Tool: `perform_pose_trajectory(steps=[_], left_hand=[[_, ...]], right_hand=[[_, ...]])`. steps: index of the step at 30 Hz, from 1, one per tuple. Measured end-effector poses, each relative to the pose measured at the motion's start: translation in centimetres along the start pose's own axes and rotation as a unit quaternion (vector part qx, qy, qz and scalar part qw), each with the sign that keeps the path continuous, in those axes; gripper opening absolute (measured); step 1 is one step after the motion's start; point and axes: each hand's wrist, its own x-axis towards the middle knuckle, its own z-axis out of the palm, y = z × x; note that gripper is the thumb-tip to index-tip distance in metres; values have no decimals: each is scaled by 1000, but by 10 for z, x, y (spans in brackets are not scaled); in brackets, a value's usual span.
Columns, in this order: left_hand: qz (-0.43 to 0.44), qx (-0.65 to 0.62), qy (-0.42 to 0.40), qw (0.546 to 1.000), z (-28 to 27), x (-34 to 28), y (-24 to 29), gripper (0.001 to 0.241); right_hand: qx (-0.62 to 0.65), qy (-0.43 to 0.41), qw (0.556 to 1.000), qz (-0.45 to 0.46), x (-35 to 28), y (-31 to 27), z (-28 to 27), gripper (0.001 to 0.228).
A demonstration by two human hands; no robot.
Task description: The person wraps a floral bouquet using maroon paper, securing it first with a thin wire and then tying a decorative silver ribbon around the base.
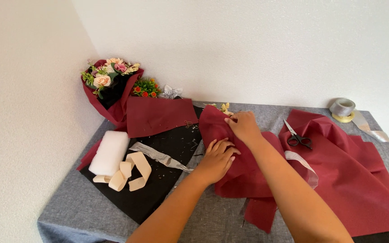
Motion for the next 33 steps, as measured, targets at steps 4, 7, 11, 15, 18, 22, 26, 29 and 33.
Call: perform_pose_trajectory(steps=[4,7,11,15,18,22,26,29,33], left_hand=[[-2,-20,6,1000,-4,-4,3,28],[-3,-9,-5,1000,-5,-4,5,28],[8,-9,1,1000,-8,-3,8,28],[7,-5,13,1000,-6,-4,8,28],[5,-16,13,1000,-14,-6,12,29],[3,-2,16,1000,-2,-5,5,29],[-8,-44,26,999,-5,-7,5,30],[-44,-133,101,985,-23,-14,20,41],[-196,-484,460,718,-30,-24,47,47]], right_hand=[[-9,-61,997,44,43,57,35,39],[5,-92,993,77,53,58,33,36],[0,-137,990,46,27,-16,-23,49],[-23,-111,991,76,59,4,14,47],[16,-103,985,139,82,23,38,45],[87,-108,976,168,79,31,36,45],[201,-25,973,108,31,-6,-16,37],[264,101,958,51,-2,0,-46,36],[214,136,965,65,-38,32,-54,30]])
